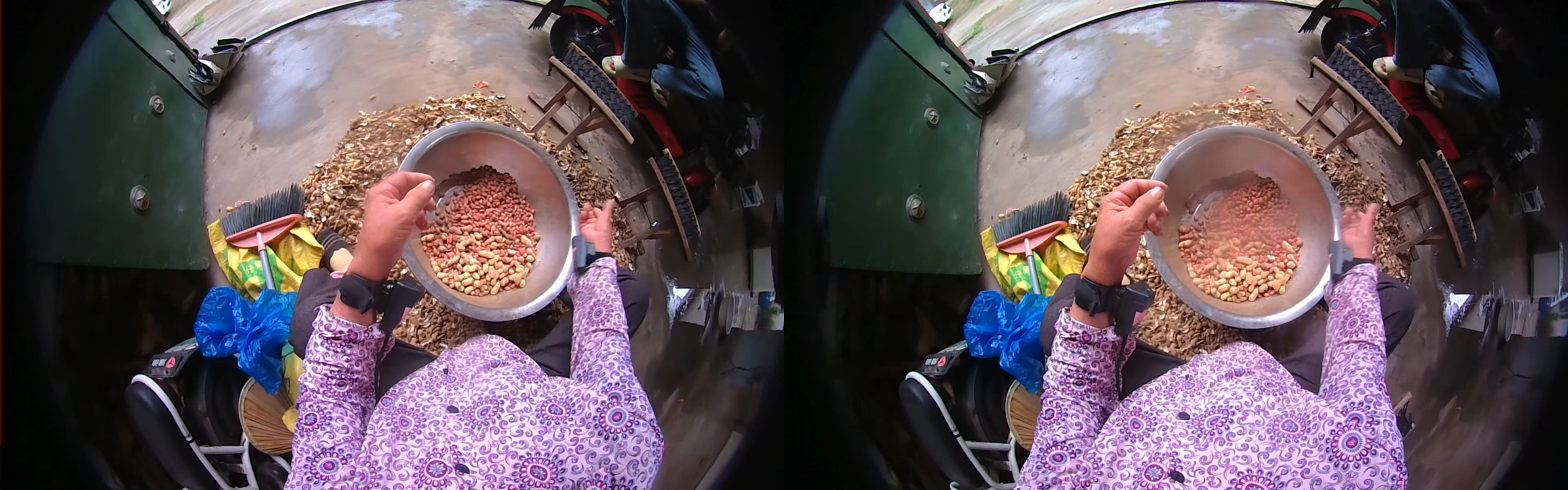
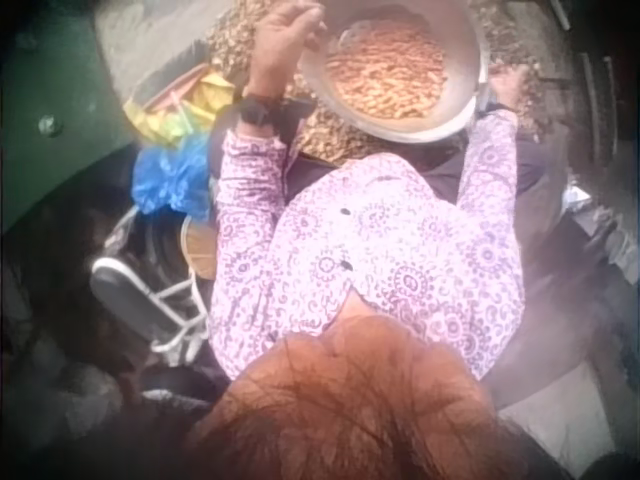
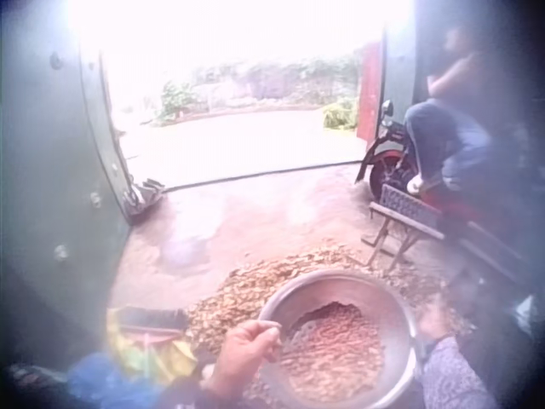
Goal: The person sits on the ground and shells peanuts by hand, placing the kernels into a metal bowl and discarding the shells onto the floor. The person occasionally pauses to look around or adjust their position.
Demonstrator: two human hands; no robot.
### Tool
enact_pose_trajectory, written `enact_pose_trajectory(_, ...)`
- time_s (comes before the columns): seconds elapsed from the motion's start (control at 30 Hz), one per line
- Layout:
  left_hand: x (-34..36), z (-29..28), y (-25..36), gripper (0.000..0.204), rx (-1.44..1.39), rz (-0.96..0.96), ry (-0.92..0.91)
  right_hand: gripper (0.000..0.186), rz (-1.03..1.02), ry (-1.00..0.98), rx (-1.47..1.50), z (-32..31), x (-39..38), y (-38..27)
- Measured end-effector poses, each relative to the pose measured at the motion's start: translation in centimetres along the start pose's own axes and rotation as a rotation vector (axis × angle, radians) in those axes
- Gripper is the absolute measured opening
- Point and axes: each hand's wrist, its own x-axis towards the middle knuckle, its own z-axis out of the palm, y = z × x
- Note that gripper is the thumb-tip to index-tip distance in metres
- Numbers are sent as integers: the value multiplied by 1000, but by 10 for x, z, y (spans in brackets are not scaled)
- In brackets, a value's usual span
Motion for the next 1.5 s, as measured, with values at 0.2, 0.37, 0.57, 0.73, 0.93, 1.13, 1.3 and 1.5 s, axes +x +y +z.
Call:
enact_pose_trajectory(0.2,1,7,-1,17,25,-41,15,31,-41,-234,-1096,43,-12,77)
enact_pose_trajectory(0.37,-4,0,0,16,48,-57,51,39,-460,-402,-1768,66,-13,112)
enact_pose_trajectory(0.57,-16,-10,-4,16,79,-109,87,50,-475,-645,-1915,87,-18,134)
enact_pose_trajectory(0.73,-17,-11,-3,17,51,-130,102,51,-528,-756,-1936,115,-38,159)
enact_pose_trajectory(0.93,-19,-12,-1,18,36,-127,75,31,-652,-1029,-1626,123,-57,192)
enact_pose_trajectory(1.13,-19,-13,-5,17,38,-116,80,41,-773,-993,-1895,135,-105,226)
enact_pose_trajectory(1.3,-15,-12,-2,17,72,-96,67,42,-559,-1158,-2035,133,-122,227)
enact_pose_trajectory(1.5,-17,-11,-1,16,42,-71,64,46,-369,-1498,-2025,104,-137,203)
